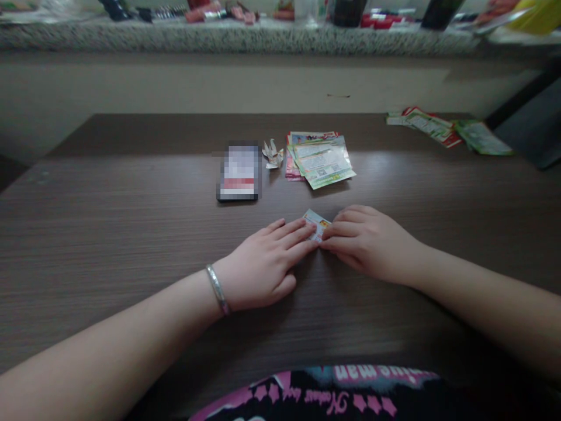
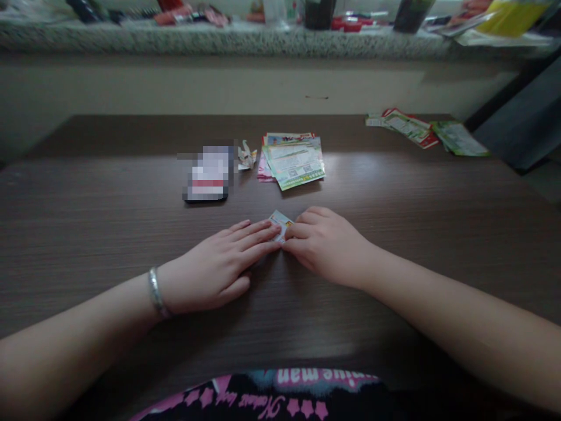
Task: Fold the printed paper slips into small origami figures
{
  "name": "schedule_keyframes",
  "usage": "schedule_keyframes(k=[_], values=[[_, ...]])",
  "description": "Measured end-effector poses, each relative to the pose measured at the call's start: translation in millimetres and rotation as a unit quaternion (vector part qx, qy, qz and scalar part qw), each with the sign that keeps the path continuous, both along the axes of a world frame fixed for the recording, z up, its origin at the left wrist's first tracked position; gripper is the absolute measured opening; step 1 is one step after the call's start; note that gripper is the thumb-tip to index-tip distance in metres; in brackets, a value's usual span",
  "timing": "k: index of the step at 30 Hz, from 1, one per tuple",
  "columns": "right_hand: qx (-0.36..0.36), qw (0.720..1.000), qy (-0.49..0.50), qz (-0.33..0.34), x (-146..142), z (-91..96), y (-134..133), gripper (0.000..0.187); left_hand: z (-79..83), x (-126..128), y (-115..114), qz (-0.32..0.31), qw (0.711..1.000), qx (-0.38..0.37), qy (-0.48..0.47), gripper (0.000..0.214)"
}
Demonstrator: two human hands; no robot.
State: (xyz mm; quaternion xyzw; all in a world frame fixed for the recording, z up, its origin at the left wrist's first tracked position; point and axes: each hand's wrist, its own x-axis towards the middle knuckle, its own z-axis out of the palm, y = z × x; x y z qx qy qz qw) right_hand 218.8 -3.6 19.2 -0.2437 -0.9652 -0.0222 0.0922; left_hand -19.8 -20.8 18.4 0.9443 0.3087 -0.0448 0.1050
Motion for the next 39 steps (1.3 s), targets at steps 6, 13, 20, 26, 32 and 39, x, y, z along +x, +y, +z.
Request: schedule_keyframes(k=[6,13,20,26,32,39], values=[[0.060,0.997,0.043,0.007,1,-7.6,-1,0.021,-0.1,0,1,-0.002,1.000,-0.001,0.003,0.066],[0.054,0.997,0.055,0.001,7,-14.1,-3,0.025,-0.3,2,1,0.000,1.000,-0.001,-0.002,0.064],[0.037,0.999,0.025,-0.010,4,-10.3,-4,0.024,-0.3,1,1,-0.003,1.000,0.000,-0.011,0.064],[-0.006,0.999,-0.017,-0.037,5,-5.1,-6,0.025,-1.3,0,1,-0.008,1.000,-0.009,-0.012,0.065],[-0.029,0.998,-0.020,-0.047,11,-2.7,-6,0.023,-2.4,2,1,-0.010,1.000,-0.007,-0.015,0.064],[-0.037,0.997,-0.034,-0.063,18,-1.3,-5,0.022,-3.9,-2,0,-0.013,1.000,0.004,-0.014,0.063]])
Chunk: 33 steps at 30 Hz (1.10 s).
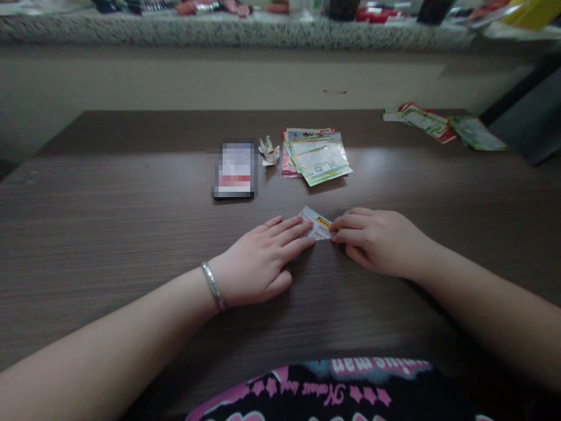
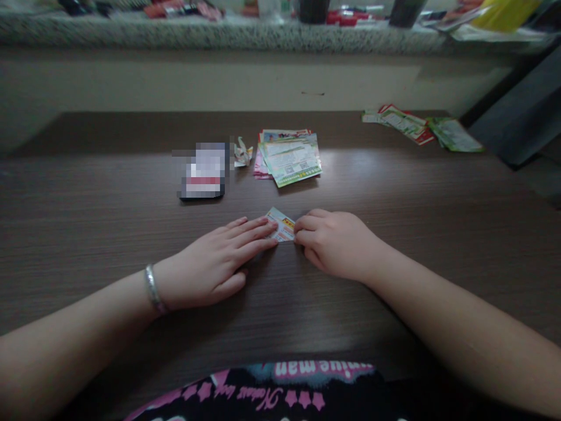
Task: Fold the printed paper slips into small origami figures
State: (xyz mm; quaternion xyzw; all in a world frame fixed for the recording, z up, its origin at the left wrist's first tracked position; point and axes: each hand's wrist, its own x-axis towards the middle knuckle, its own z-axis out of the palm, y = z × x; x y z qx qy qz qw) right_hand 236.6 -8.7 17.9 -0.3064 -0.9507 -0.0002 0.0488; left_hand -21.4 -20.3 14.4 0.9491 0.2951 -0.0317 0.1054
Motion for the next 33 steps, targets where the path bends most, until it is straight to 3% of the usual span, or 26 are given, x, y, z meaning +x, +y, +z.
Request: schedule_keyframes(k=[10,24,29,33], values=[[0.027,0.997,-0.062,-0.021,7,9.6,3,0.021,-4.7,-3,-1,0.001,1.000,0.008,-0.005,0.062],[-0.001,0.997,-0.078,-0.018,21,14.4,3,0.023,-8.9,-6,0,0.000,1.000,0.016,0.005,0.062],[0.008,0.994,-0.088,-0.071,19,16.4,1,0.018,-7.7,-9,-1,-0.002,1.000,0.016,0.006,0.061],[0.046,0.991,-0.013,-0.122,11,20.9,-3,0.021,-5.0,-9,-1,-0.004,1.000,0.019,0.006,0.059]])
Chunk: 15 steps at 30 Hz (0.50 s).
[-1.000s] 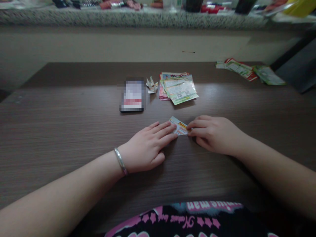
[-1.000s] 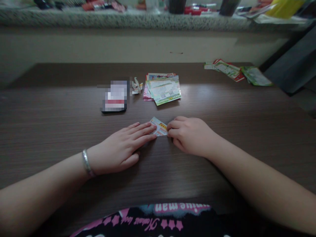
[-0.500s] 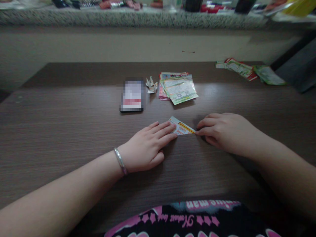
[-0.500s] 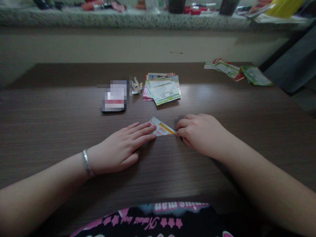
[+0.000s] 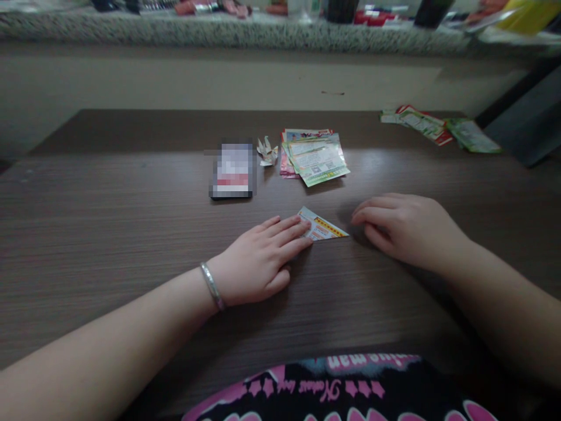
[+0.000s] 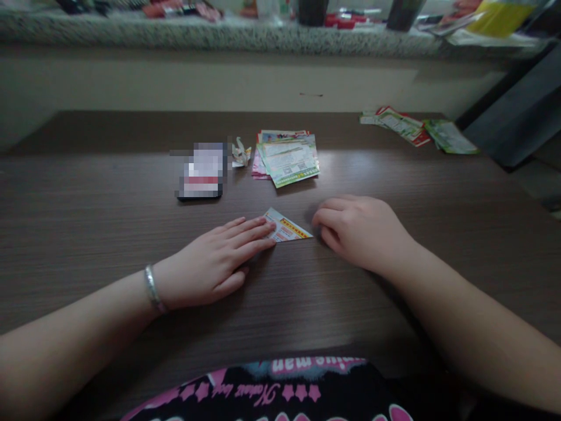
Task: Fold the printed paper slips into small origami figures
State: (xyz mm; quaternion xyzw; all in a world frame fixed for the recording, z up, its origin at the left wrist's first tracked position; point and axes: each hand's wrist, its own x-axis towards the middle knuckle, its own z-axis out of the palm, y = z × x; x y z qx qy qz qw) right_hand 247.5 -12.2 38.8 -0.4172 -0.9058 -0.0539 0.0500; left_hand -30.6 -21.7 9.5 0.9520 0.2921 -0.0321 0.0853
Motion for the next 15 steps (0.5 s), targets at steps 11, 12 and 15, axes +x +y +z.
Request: schedule_keyframes(k=[11,12,15], values=[[-0.029,0.990,0.023,0.135,-16,-21.7,-7,0.033,8.0,14,4,-0.006,1.000,0.005,0.008,0.062],[-0.027,0.991,0.019,0.133,-17,-21.4,-7,0.032,8.6,14,4,-0.005,1.000,0.008,0.007,0.062],[-0.017,0.992,0.010,0.124,-19,-18.7,-8,0.030,10.8,15,3,-0.001,1.000,0.020,0.005,0.060]])
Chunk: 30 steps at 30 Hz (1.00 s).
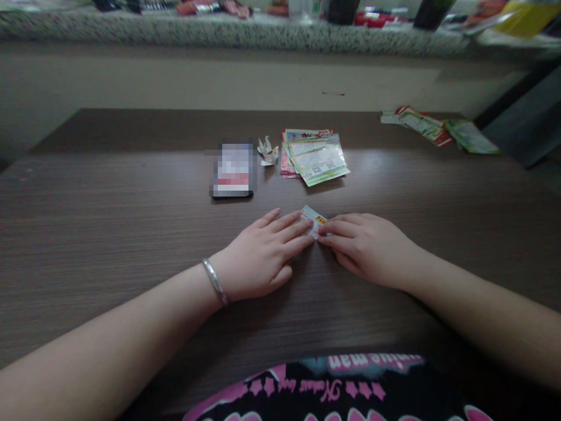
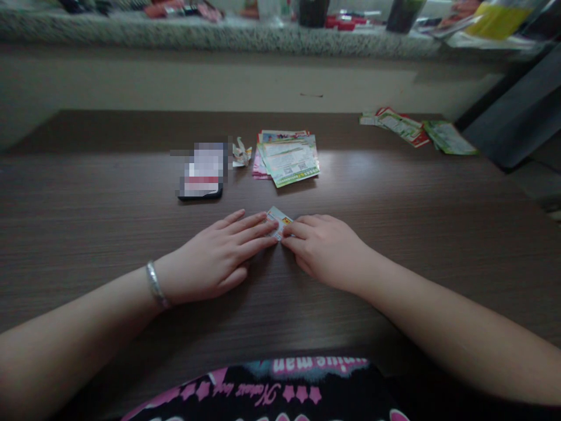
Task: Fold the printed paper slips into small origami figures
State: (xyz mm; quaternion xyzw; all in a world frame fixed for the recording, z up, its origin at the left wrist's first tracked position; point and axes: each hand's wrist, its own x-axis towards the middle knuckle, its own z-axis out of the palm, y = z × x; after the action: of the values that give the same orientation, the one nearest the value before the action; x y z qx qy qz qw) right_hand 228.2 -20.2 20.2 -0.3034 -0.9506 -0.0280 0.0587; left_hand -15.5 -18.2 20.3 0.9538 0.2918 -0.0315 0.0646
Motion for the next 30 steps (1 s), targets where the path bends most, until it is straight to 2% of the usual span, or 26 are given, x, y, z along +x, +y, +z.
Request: schedule_keyframes(k=[11,22,30], values=[[-0.030,0.999,-0.019,-0.019,1,2.0,0,0.032,6.8,-3,-5,0.019,0.998,0.053,-0.004,0.047],[-0.040,0.999,-0.020,-0.023,4,-2.5,1,0.033,12.3,-9,-6,0.040,0.997,0.054,0.024,0.047],[-0.053,0.998,-0.017,-0.022,7,-5.1,2,0.035,16.3,-15,-5,0.025,0.996,0.087,0.013,0.041]])
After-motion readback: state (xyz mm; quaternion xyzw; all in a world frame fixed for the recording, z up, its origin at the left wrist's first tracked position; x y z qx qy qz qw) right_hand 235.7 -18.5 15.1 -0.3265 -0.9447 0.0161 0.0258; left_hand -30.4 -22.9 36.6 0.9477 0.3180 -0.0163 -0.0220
